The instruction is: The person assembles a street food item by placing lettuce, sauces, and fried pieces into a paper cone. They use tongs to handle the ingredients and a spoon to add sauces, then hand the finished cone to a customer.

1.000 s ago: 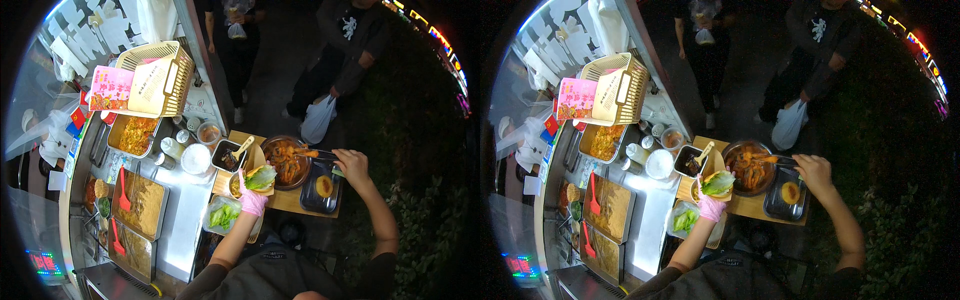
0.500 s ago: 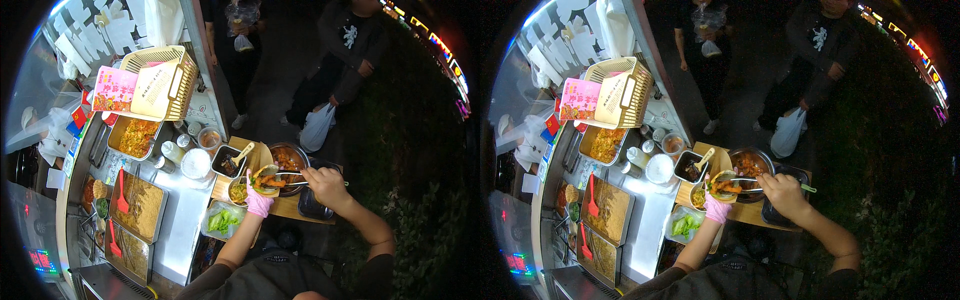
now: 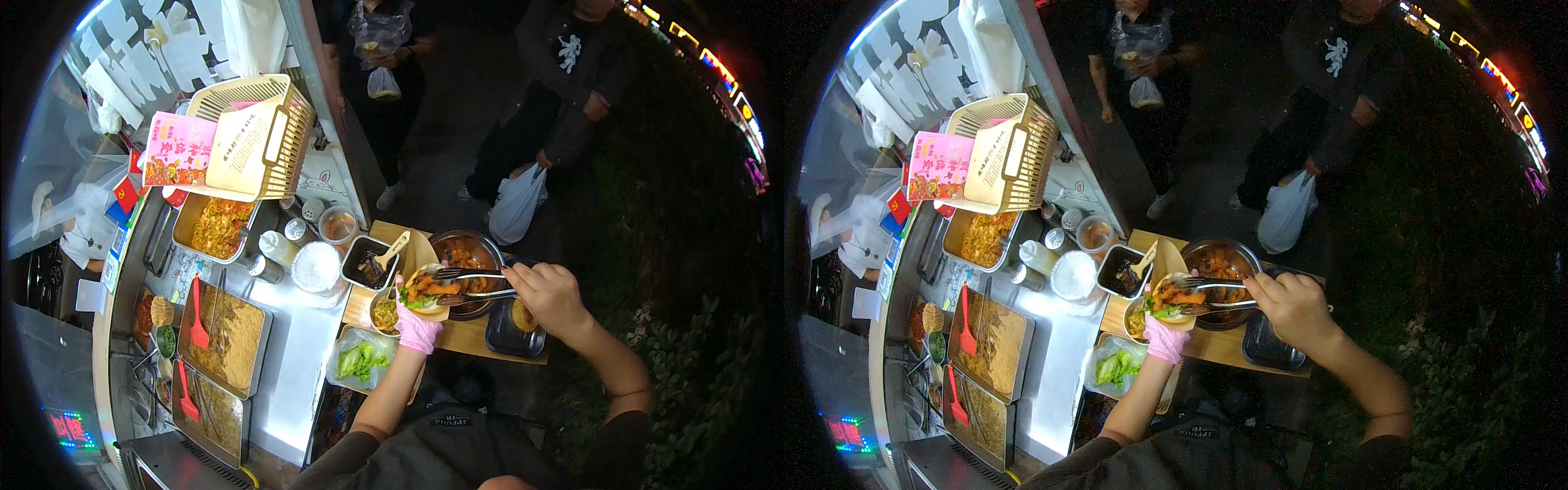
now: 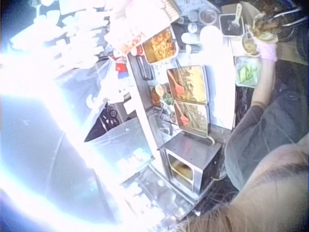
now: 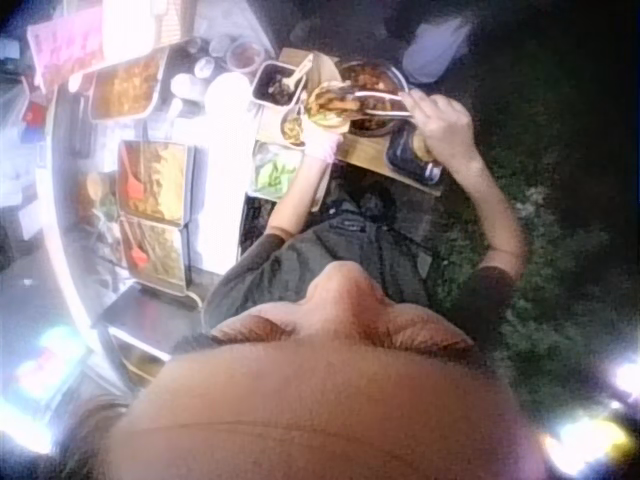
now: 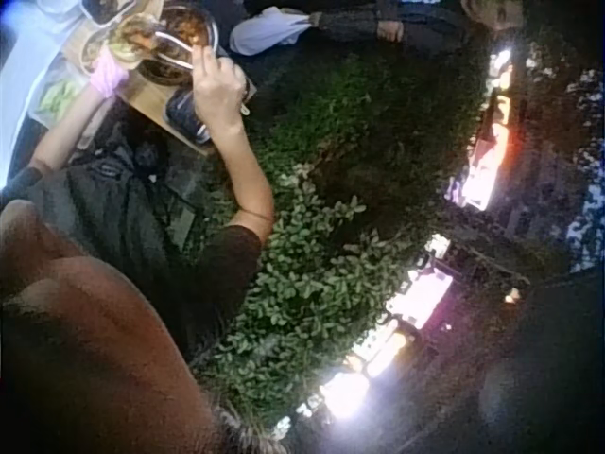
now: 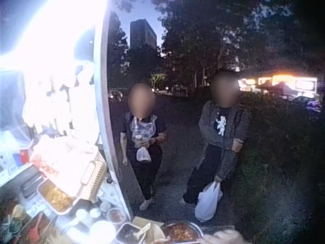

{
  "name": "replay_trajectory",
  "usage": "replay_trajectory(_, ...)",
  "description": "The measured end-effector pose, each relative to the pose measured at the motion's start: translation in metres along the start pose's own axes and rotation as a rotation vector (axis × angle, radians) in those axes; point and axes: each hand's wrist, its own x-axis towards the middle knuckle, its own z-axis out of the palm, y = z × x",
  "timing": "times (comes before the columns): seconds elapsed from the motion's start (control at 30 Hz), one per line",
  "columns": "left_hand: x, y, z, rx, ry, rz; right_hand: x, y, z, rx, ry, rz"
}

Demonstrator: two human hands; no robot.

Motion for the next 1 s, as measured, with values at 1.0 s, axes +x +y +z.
replay_trajectory(1.0, -0.059, 0.037, 0.029, -0.384, 0.121, 0.214, -0.033, 0.018, 0.190, -0.035, -0.597, 0.500)
